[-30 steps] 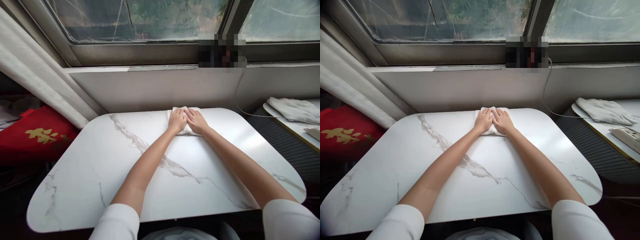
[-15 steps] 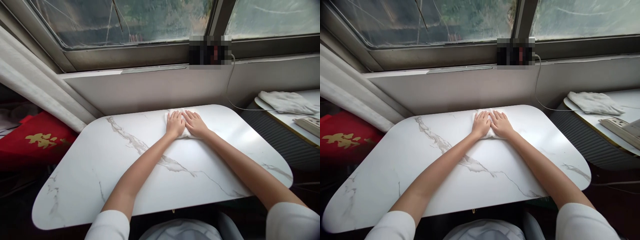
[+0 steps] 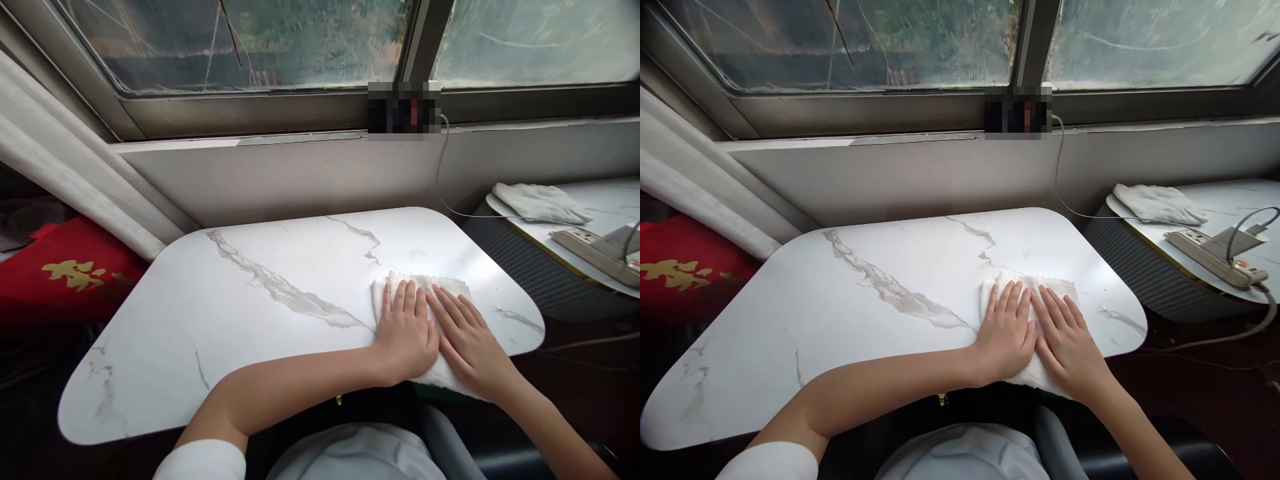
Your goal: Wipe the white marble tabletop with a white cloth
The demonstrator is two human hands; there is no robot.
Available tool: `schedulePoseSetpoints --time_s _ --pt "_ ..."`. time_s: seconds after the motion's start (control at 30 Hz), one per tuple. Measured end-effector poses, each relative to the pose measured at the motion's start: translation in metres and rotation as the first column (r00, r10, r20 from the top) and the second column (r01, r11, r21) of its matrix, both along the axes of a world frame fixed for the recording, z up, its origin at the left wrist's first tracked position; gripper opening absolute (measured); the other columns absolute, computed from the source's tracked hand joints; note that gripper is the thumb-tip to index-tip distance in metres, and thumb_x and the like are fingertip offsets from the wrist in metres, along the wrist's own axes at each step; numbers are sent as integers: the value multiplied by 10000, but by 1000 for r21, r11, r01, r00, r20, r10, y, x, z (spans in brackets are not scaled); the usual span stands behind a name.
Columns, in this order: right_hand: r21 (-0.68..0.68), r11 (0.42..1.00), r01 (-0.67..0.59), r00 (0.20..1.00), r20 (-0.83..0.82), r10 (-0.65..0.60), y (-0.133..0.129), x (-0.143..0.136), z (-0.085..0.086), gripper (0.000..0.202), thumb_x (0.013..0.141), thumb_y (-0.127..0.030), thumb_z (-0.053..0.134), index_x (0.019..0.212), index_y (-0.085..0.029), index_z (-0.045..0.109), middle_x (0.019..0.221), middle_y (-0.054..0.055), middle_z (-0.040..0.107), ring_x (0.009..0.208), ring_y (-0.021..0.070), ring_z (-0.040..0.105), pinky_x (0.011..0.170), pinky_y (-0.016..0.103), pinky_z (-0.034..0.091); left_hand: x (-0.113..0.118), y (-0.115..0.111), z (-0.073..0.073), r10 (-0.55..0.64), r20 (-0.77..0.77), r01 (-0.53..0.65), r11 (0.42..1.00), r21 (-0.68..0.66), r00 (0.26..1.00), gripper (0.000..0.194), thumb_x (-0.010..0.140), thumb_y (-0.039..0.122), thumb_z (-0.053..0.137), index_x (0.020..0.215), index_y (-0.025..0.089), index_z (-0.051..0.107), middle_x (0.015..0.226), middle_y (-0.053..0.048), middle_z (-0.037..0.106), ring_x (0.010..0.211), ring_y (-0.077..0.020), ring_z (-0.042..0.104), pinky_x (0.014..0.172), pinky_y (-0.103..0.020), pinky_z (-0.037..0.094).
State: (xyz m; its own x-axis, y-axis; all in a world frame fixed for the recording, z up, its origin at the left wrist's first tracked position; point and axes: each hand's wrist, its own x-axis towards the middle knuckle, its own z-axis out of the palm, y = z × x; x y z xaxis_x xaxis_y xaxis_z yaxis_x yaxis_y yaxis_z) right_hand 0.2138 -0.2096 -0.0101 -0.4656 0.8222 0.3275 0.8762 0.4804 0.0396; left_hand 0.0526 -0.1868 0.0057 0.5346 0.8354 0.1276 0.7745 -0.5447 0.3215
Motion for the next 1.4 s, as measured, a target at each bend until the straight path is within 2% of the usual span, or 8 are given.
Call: schedulePoseSetpoints --time_s 0.1,0.23,0.33,0.6,0.83,0.97,1.13,1.4 --pt "-2 1000 6 1000 15 -6 1 2 0 622 976 -313 210 1532 -207 -48 1550 111 263 1423 252 235 1111 500 277 3 2 -1 -14 11 14 1000 -10 1000 583 986 349 157 1468 37 261 1562 -134 211 1454 -257 118 1194 -511 99" --pt "-29 1000 2 999 47 -1 33 5 -2 610 980 -322 181 1530 -212 -61 1542 117 281 1426 251 228 1112 501 275 6 27 -3 26 12 -26 1000 -16 1000 581 978 347 164 1462 48 283 1554 -130 247 1452 -247 142 1194 -513 51" --pt "-71 997 -17 998 64 22 78 11 -4 597 980 -345 155 1533 -208 -25 1536 113 299 1422 251 240 1116 498 266 12 64 -5 101 24 -101 995 7 995 571 968 327 180 1451 54 314 1541 -125 287 1444 -239 177 1196 -499 34" --pt "-139 989 -43 998 31 48 225 19 -5 588 962 -389 154 1464 -125 309 1520 145 324 1404 263 278 1122 492 242 28 188 -7 268 24 -269 963 24 963 545 943 274 220 1427 65 358 1522 -110 333 1430 -215 217 1198 -451 52" --pt "-117 988 -97 995 -19 95 297 40 -9 566 963 -352 168 1460 -133 327 1500 137 365 1383 255 324 1096 482 281 50 251 -10 333 47 -335 941 56 942 517 938 266 242 1392 87 411 1489 -108 385 1410 -206 262 1192 -439 81" --pt "-118 990 -76 997 -25 74 311 50 -8 566 953 -324 178 1446 -106 350 1491 143 379 1364 259 352 1091 470 295 64 265 -10 351 48 -354 932 84 935 497 935 261 258 1375 117 437 1463 -95 423 1389 -202 301 1189 -425 100" --pt "-126 992 -33 999 -42 28 305 57 -5 584 949 -361 193 1429 -85 378 1490 160 375 1354 266 360 1098 459 288 73 263 -10 333 34 -335 938 86 942 513 934 269 255 1392 106 418 1481 -96 399 1403 -204 277 1191 -411 98" --pt "-118 991 67 996 -47 -73 231 97 -4 556 952 -382 194 1449 -190 354 1505 101 368 1380 251 334 1096 489 293 107 211 -10 193 21 -194 979 70 981 550 931 313 243 1420 97 372 1517 -97 347 1426 -213 229 1194 -430 94"
